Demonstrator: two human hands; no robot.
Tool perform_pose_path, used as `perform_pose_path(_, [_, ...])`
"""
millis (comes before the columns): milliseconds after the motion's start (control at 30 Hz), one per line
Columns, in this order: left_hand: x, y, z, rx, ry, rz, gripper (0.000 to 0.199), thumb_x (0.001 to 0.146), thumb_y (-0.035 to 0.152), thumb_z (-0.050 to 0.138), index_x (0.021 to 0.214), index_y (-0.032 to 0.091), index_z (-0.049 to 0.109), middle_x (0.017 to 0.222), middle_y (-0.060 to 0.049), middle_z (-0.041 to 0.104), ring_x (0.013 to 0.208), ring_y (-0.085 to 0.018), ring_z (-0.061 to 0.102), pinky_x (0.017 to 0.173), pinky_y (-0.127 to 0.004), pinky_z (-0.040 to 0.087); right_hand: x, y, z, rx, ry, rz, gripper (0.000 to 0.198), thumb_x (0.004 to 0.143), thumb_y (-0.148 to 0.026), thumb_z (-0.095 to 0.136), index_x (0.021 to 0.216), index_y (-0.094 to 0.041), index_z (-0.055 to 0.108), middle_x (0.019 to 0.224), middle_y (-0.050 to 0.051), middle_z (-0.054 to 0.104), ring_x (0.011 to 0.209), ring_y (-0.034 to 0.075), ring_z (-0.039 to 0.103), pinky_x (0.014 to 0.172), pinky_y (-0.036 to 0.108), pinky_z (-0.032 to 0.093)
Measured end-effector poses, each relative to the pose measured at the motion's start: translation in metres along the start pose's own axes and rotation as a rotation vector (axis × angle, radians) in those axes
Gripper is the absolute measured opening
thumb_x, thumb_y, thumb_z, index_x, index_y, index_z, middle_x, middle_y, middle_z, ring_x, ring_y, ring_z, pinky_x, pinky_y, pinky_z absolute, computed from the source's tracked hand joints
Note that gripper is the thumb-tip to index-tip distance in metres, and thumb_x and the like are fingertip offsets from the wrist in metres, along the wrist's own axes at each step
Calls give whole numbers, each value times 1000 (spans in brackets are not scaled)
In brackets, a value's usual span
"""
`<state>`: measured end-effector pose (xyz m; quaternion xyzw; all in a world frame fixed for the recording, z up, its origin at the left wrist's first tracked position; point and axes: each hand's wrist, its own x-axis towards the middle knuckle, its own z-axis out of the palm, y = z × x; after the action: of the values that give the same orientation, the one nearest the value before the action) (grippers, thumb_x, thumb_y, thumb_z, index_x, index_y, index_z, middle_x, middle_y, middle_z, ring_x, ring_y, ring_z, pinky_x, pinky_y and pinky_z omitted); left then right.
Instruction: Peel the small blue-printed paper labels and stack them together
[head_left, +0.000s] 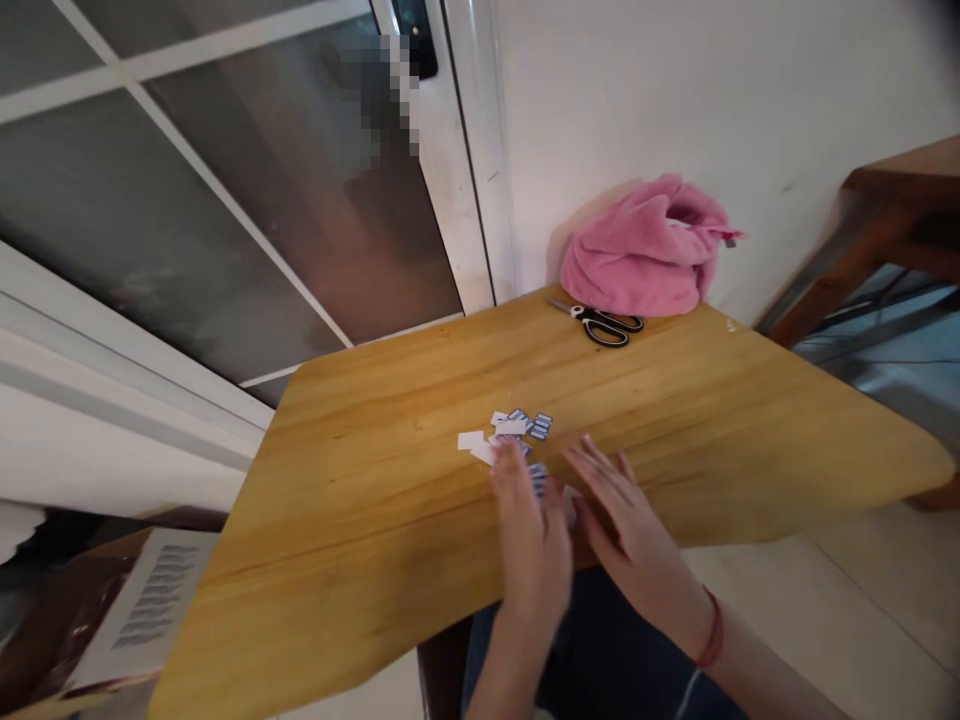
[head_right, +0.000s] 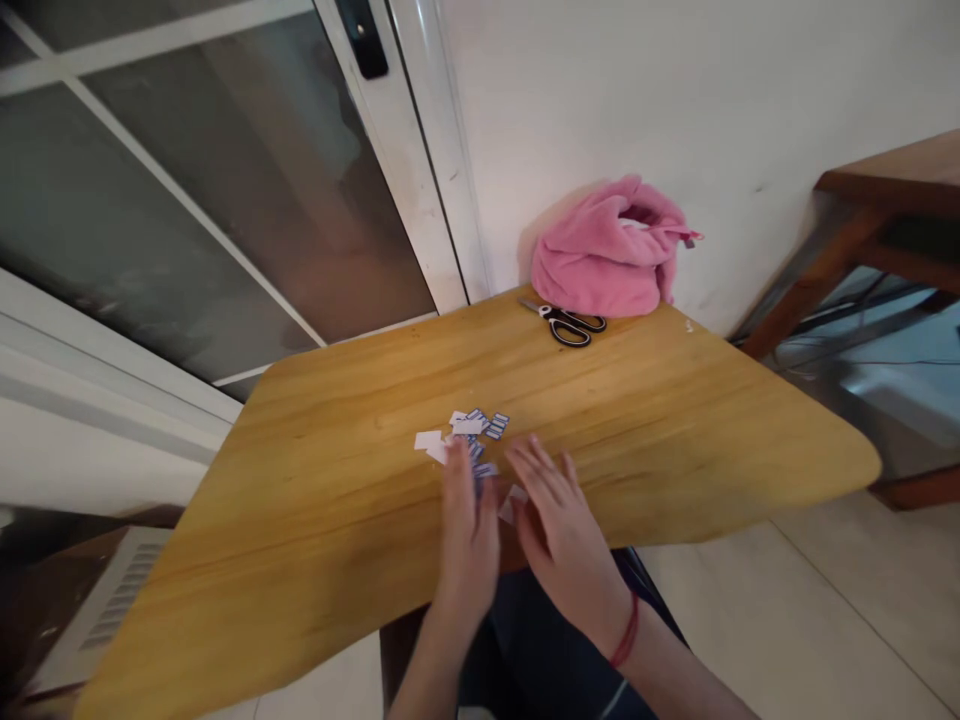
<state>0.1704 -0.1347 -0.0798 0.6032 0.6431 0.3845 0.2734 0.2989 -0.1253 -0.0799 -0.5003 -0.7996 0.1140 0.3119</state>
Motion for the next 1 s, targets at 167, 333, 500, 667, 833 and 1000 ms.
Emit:
perform_pose_path(167, [0, 36, 25, -159, -92, 85, 56, 97, 37, 22, 148, 26, -1, 155, 4, -7, 141, -16, -13, 117, -41, 0, -18, 16, -7, -300, 93, 211, 55, 95, -33, 29, 146, -14, 18, 148, 11, 28, 140, 26, 17, 108, 58, 22])
perform_pose_path(333, [-7, -1, -12, -69, 23, -6, 53, 97, 37, 21, 147, 27, 6, 156, 3, 0, 142, -17, -9, 117, -44, 1, -8, 8, 8, -419, 52, 228, 57, 94, -40, 30, 140, -6, 34, 147, 15, 27, 139, 30, 19, 110, 55, 20])
perform_pose_path(500, [-19, -32, -45, 91, 93, -26, 52, 97, 36, 24, 147, 29, 9, 155, 3, 6, 142, -19, -3, 116, -49, 7, 21, -6, 18, -298, -61, 122, 57, 94, -40, 33, 139, -7, 36, 147, 13, 28, 139, 28, 20, 113, 50, 18])
perform_pose_path(667, [-13, -21, -45, 339, -128, 262, 55, 97, 24, 25, 147, 28, 4, 155, 0, 10, 142, -21, 1, 115, -51, 17, 40, -8, 2, -84, -106, -54, 50, 95, -32, 28, 143, -17, 31, 149, 2, 28, 140, 19, 18, 115, 41, 22])
perform_pose_path(833, [-2, 0, -34, 625, -423, 614, 54, 96, 26, 27, 147, 26, 9, 153, 3, 16, 142, -23, 6, 115, -52, 17, 25, 37, -21, -401, 183, 328, 56, 92, -37, 34, 138, -5, 37, 144, 19, 34, 138, 35, 19, 108, 59, 19])
perform_pose_path(1000, [6, -7, -28, 779, -320, 612, 59, 95, 45, 28, 147, 21, 15, 153, 0, 17, 141, -27, 10, 113, -58, 14, 19, 42, -8, -347, 75, 251, 62, 92, -45, 32, 138, -3, 36, 145, 20, 31, 138, 33, 19, 111, 55, 17])
